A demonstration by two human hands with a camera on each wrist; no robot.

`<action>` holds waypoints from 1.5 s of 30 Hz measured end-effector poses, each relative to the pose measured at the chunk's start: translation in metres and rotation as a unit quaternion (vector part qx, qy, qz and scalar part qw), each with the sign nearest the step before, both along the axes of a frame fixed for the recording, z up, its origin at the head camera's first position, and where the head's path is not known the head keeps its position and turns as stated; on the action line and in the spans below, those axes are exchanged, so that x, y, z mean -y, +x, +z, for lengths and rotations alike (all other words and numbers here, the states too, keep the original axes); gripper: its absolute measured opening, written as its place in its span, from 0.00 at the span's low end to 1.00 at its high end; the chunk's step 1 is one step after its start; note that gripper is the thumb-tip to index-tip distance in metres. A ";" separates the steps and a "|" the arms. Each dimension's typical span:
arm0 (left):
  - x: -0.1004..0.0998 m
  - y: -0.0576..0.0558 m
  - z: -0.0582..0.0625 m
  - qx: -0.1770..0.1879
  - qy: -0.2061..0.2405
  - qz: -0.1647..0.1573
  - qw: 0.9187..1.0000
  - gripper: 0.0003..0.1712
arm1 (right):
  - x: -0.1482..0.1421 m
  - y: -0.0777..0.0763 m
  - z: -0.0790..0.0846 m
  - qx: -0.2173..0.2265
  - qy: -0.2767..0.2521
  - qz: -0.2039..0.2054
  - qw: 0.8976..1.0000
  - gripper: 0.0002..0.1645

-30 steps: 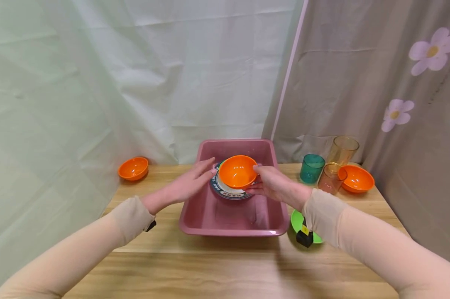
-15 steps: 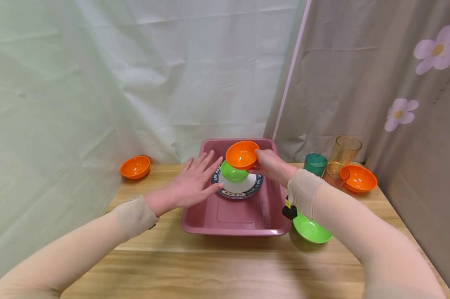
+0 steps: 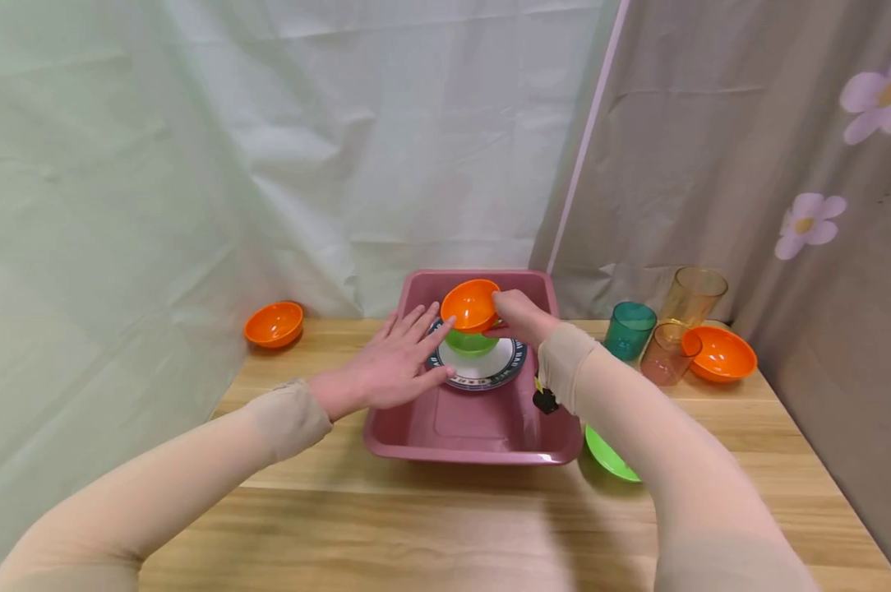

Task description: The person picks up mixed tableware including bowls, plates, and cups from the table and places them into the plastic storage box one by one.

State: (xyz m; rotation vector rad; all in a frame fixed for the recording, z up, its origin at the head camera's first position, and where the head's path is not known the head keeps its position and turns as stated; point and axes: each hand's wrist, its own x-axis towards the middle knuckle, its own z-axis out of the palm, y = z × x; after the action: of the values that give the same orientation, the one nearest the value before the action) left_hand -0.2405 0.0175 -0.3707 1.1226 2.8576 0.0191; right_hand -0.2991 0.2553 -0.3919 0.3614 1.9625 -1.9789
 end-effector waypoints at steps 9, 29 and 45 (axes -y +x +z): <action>0.003 -0.003 0.000 0.002 -0.001 0.014 1.000 0.48 | 0.003 -0.006 -0.004 -0.021 0.107 0.011 0.994 0.28; 0.005 0.002 -0.008 0.013 -0.011 0.016 1.000 0.49 | -0.002 -0.015 -0.025 -0.046 0.261 0.006 0.964 0.20; 0.002 0.003 -0.013 0.015 -0.014 0.014 1.000 0.48 | -0.011 -0.010 -0.026 -0.080 0.371 0.080 0.922 0.12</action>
State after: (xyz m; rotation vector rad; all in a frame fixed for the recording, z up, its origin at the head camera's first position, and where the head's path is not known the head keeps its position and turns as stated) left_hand -0.2370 0.0158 -0.3840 1.0692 2.8369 -0.0018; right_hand -0.3094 0.2666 -0.4175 0.1971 2.6991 -1.1239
